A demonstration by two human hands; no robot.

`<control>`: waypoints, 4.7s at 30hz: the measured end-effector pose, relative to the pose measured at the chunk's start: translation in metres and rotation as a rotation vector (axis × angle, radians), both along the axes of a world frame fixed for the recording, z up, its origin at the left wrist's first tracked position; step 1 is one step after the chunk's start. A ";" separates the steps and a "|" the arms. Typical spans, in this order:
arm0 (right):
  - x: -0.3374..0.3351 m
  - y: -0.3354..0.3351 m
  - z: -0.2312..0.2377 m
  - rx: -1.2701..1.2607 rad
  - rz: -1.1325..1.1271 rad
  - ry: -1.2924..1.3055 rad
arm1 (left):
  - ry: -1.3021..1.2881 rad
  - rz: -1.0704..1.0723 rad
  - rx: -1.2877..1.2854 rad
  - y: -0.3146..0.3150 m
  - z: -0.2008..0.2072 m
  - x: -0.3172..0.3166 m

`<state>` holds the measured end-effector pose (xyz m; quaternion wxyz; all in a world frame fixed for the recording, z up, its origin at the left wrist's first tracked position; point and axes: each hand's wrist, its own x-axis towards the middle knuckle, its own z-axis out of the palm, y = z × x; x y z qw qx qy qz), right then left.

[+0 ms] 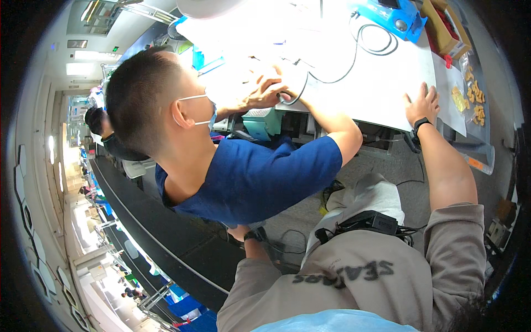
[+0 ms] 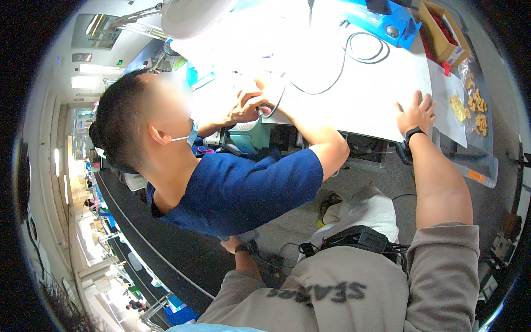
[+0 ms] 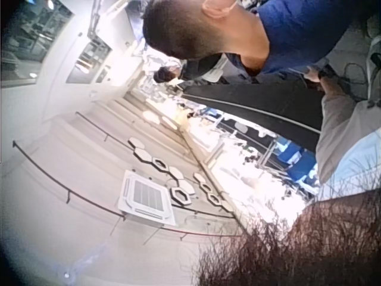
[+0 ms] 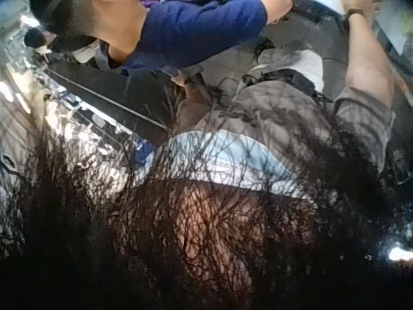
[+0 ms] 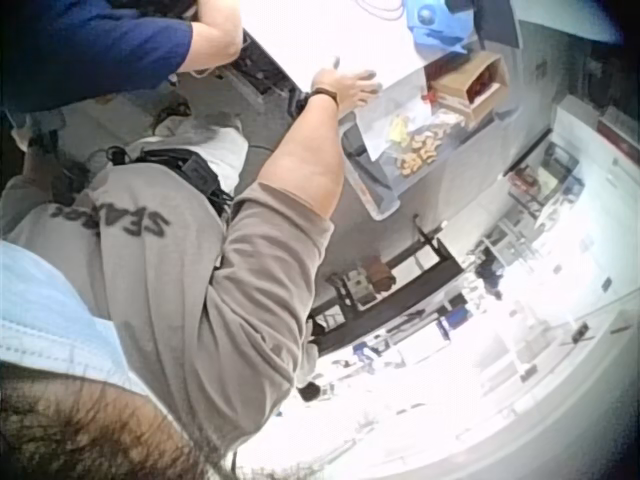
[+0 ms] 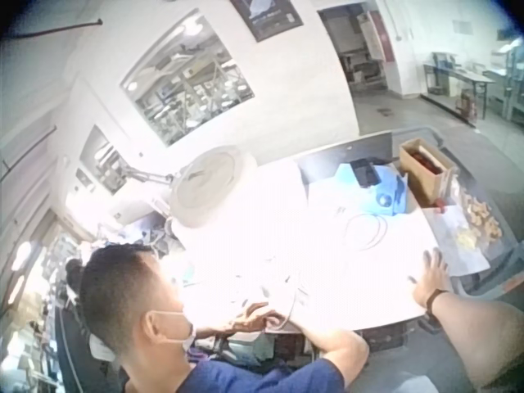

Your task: Using a soldering iron and flux to solder components on a PCB.

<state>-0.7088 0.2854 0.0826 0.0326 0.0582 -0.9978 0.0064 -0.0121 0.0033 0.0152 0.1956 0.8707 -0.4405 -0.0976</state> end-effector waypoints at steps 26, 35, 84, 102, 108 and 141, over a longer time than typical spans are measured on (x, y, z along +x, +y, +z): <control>0.000 -0.003 0.002 0.037 -0.009 -0.027 | 0.017 0.034 -0.010 -0.003 0.000 0.002; 0.000 0.000 0.000 0.036 -0.009 -0.011 | 0.021 0.035 -0.002 0.000 0.014 -0.018; -0.002 0.000 -0.003 0.032 -0.010 -0.009 | -0.105 -0.001 -0.027 -0.002 -0.001 -0.003; -0.001 0.000 0.000 0.050 -0.012 -0.017 | -0.056 0.012 0.018 -0.003 -0.002 -0.002; 0.000 -0.002 0.004 0.056 -0.010 -0.034 | -0.078 0.002 0.004 -0.006 -0.006 0.007; 0.001 -0.001 0.002 0.026 -0.002 -0.015 | -0.084 -0.005 0.012 -0.004 -0.002 0.000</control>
